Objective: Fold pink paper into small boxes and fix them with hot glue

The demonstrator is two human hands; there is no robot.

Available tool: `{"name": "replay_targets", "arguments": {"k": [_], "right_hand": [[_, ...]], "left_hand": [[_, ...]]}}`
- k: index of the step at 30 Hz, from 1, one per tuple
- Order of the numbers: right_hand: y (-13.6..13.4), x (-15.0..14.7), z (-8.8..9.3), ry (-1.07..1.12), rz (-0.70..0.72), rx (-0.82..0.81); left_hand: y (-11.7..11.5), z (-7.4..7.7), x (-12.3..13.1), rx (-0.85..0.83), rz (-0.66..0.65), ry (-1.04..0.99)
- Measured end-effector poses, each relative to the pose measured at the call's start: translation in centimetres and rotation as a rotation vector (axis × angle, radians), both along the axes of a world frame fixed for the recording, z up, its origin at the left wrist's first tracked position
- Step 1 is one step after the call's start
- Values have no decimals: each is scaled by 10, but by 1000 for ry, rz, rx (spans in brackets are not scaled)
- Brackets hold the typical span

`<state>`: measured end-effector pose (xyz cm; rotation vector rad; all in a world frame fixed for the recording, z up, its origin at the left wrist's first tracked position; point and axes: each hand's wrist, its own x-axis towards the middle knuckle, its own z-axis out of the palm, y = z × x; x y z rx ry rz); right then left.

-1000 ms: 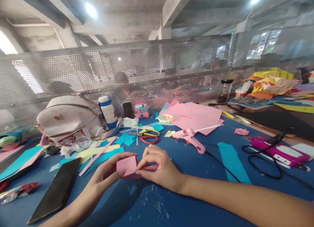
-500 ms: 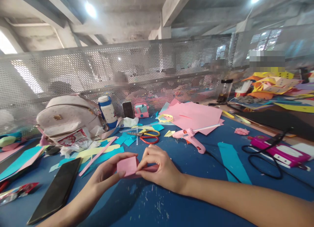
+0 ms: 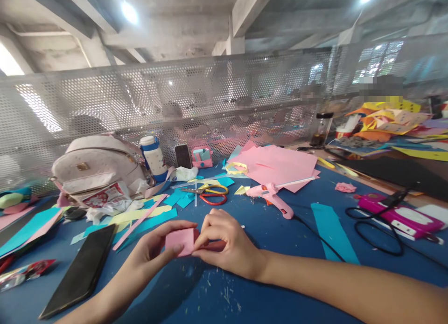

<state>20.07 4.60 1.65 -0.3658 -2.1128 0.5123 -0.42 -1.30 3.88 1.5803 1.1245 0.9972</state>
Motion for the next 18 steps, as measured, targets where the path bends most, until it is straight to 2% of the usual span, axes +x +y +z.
{"name": "replay_targets", "arguments": {"k": [9, 15, 18], "right_hand": [[-2, 0, 0, -28, 25, 26], [2, 0, -2, 5, -5, -93], [4, 0, -2, 8, -5, -113]], "left_hand": [[0, 0, 2, 5, 38, 71], [0, 0, -3, -8, -89, 30], [0, 4, -5, 0, -113, 15]]}}
